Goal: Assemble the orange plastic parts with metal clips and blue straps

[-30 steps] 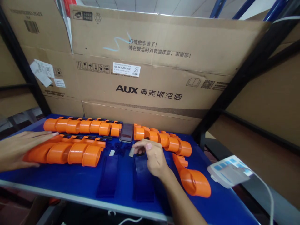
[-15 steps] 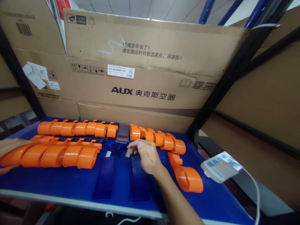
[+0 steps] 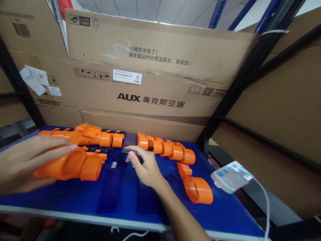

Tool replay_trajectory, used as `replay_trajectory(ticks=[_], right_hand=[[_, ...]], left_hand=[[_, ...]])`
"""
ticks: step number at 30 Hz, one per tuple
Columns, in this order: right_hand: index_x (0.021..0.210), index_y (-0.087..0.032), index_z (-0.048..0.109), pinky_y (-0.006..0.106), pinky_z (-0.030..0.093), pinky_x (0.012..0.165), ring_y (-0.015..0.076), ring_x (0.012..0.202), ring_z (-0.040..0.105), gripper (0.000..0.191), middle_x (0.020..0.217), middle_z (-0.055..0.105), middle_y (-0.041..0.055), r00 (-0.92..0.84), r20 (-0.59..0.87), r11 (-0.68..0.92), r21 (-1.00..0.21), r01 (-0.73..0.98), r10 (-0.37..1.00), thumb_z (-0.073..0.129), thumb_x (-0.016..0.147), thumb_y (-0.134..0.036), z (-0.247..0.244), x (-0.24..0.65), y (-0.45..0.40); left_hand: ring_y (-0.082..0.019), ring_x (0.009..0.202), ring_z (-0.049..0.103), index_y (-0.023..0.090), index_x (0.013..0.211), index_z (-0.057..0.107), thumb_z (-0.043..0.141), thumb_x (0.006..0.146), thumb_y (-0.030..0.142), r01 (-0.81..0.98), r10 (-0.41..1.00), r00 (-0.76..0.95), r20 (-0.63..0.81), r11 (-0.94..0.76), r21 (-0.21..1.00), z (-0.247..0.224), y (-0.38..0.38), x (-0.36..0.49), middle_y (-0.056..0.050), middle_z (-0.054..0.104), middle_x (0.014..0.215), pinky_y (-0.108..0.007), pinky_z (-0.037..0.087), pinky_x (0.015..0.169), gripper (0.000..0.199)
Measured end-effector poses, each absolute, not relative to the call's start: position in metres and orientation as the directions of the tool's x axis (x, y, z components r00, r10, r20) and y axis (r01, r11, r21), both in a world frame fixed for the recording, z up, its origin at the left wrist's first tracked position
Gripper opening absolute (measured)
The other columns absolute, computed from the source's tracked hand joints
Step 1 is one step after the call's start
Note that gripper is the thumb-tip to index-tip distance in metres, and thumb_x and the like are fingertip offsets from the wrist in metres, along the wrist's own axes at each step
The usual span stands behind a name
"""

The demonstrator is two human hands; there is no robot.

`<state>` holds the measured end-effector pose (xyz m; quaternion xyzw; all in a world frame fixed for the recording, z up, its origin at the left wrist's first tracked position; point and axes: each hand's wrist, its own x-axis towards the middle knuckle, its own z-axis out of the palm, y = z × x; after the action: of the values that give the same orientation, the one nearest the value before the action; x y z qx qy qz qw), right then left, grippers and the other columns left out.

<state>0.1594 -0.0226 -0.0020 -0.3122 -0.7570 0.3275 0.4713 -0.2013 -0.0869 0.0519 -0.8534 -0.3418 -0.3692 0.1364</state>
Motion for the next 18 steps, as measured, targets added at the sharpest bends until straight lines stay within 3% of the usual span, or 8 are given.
replay_trajectory(ticks=[1, 2, 5, 9, 12, 15, 16, 18], right_hand=[[0.125, -0.020, 0.067, 0.028, 0.052, 0.058, 0.0147, 0.062, 0.064, 0.039, 0.085, 0.075, 0.0051, -0.345, 0.491, 0.563, -0.813, 0.148, 0.800, 0.053, 0.101, -0.047, -0.002, 0.156, -0.022], [0.130, -0.020, 0.064, 0.026, 0.050, 0.055, 0.0137, 0.061, 0.063, 0.042, 0.087, 0.075, 0.0055, -0.331, 0.472, 0.534, -0.836, 0.127, 0.817, 0.052, 0.101, -0.048, -0.003, 0.153, -0.021], [0.134, -0.020, 0.061, 0.024, 0.046, 0.049, 0.0123, 0.056, 0.059, 0.047, 0.083, 0.073, 0.0046, -0.292, 0.403, 0.437, -0.897, 0.061, 0.867, 0.052, 0.100, -0.050, -0.004, 0.147, -0.020], [0.129, -0.018, 0.065, 0.022, 0.040, 0.043, 0.0099, 0.046, 0.048, 0.047, 0.067, 0.067, -0.0001, -0.230, 0.347, 0.354, -0.935, -0.015, 0.909, 0.057, 0.096, -0.050, -0.002, 0.149, -0.017], [0.125, -0.018, 0.069, 0.021, 0.036, 0.041, 0.0089, 0.044, 0.042, 0.046, 0.063, 0.064, -0.0009, -0.137, 0.363, 0.361, -0.932, -0.036, 0.922, 0.058, 0.094, -0.051, 0.000, 0.153, -0.015], [0.123, -0.018, 0.070, 0.022, 0.035, 0.042, 0.0092, 0.044, 0.042, 0.046, 0.064, 0.066, 0.0000, -0.076, 0.372, 0.369, -0.928, -0.048, 0.925, 0.059, 0.094, -0.052, 0.000, 0.155, -0.013], [0.123, -0.019, 0.070, 0.022, 0.036, 0.043, 0.0096, 0.044, 0.042, 0.046, 0.064, 0.066, 0.0000, -0.064, 0.373, 0.371, -0.928, -0.046, 0.926, 0.059, 0.093, -0.052, 0.000, 0.155, -0.012], [0.121, -0.019, 0.071, 0.023, 0.036, 0.043, 0.0105, 0.044, 0.042, 0.045, 0.061, 0.064, -0.0008, -0.048, 0.378, 0.377, -0.926, -0.031, 0.925, 0.059, 0.093, -0.053, 0.000, 0.156, -0.012]], left_hand=[[-0.031, 0.108, 0.069, 0.039, 0.136, 0.064, 0.082, 0.072, 0.035, 0.641, 0.467, 0.640, 0.611, -0.763, -0.088, 0.047, -0.082, -0.190, -0.002, 0.072, 0.128, -0.048, 0.053, 0.098, 0.066], [-0.033, 0.110, 0.068, 0.038, 0.144, 0.057, 0.080, 0.074, 0.032, 0.607, 0.457, 0.700, 0.549, -0.786, -0.119, 0.043, -0.078, -0.178, -0.005, 0.069, 0.133, -0.050, 0.052, 0.100, 0.073], [-0.038, 0.114, 0.065, 0.040, 0.151, 0.048, 0.077, 0.077, 0.028, 0.534, 0.457, 0.748, 0.481, -0.845, -0.026, 0.032, -0.069, -0.140, -0.008, 0.065, 0.139, -0.055, 0.048, 0.103, 0.080], [-0.039, 0.118, 0.061, 0.042, 0.150, 0.049, 0.077, 0.078, 0.029, 0.425, 0.438, 0.789, 0.431, -0.895, 0.132, 0.023, -0.059, -0.104, -0.010, 0.063, 0.138, -0.059, 0.043, 0.108, 0.078], [-0.041, 0.136, 0.047, 0.037, 0.154, 0.044, 0.077, 0.079, 0.053, 0.374, 0.534, 0.695, 0.481, -0.840, 0.393, 0.017, -0.056, -0.088, -0.012, 0.049, 0.152, -0.060, 0.035, 0.115, 0.083], [-0.033, 0.147, 0.036, 0.034, 0.158, 0.035, 0.052, 0.096, 0.058, 0.244, 0.794, 0.432, 0.429, -0.560, 0.792, 0.009, -0.055, -0.067, -0.008, 0.034, 0.164, -0.050, 0.030, 0.120, 0.069], [-0.031, 0.146, 0.038, 0.032, 0.156, 0.039, 0.046, 0.100, 0.056, 0.147, 0.865, 0.351, 0.360, -0.430, 0.891, 0.007, -0.054, -0.058, -0.007, 0.038, 0.163, -0.046, 0.031, 0.120, 0.062], [-0.031, 0.134, 0.054, 0.025, 0.145, 0.055, 0.049, 0.098, 0.055, -0.068, 0.925, 0.322, 0.201, -0.189, 0.980, 0.003, -0.051, -0.038, -0.011, 0.059, 0.146, -0.043, 0.040, 0.112, 0.056]])
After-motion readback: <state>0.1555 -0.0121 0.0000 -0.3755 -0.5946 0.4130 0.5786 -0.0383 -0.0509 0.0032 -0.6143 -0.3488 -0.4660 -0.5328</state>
